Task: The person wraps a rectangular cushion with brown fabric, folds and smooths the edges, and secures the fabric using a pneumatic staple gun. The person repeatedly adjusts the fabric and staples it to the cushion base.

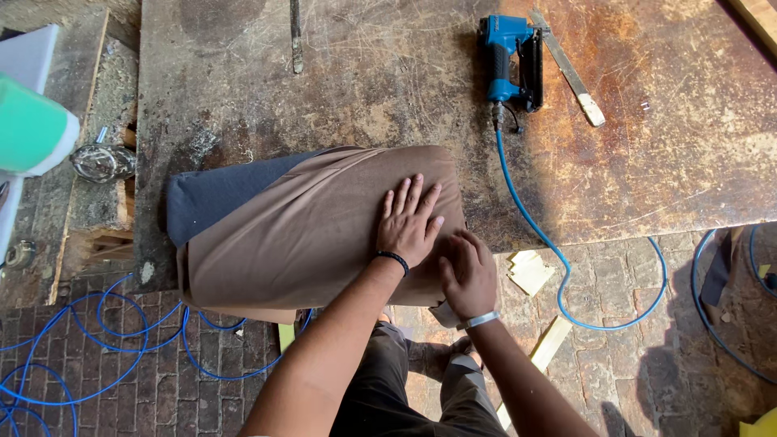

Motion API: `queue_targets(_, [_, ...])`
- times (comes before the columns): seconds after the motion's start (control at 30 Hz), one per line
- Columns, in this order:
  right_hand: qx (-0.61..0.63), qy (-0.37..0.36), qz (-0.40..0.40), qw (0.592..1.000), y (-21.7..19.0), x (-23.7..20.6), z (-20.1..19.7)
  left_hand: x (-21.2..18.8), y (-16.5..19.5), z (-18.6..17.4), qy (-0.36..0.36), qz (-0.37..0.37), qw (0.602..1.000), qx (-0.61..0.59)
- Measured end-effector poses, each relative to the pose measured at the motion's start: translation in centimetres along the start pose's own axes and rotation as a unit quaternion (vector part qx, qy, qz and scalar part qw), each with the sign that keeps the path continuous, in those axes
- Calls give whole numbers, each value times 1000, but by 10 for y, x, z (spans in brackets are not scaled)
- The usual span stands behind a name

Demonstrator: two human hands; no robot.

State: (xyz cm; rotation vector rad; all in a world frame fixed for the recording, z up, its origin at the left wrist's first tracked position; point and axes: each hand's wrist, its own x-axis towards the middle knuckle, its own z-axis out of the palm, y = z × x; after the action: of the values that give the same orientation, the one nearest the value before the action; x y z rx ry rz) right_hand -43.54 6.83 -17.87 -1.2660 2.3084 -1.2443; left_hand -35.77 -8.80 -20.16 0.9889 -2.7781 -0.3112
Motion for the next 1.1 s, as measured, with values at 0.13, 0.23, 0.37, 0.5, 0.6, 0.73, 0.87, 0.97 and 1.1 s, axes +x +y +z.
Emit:
queue_targets(0.13, [-128,-62,-137,980,-11,71,41,-26,-49,-14,9,-7,997,-74])
queue_targets(0.23, [-188,-139,-114,966,-17,112,64,-23,-117,-45,105,-115,983,-100])
queue_targets(0.37, [-237,-153,-109,953,-28,150,90,-4,-175,-83,15,-102,994,-39])
queue_targets(0.5, [-249,-209,-46,945,-37,181,98,56,-208,-98,-135,-176,973,-59])
queue_targets(0.6, [-274,-272,5,922,-38,199,93,80,-215,-94,-249,-163,952,-64])
queue_targets(0.73, [-287,-304,33,908,-43,209,87,93,-226,-92,-173,-129,975,-57])
queue_targets(0.87, [-275,-320,41,906,-51,211,73,104,-250,-97,-223,-147,963,-37])
queue_targets(0.97, [-264,-336,56,902,-57,209,64,104,-259,-94,-296,-157,941,-48])
queue_targets(1.1, [-229,-363,117,896,-56,220,56,103,-268,-94,-429,-90,891,-122])
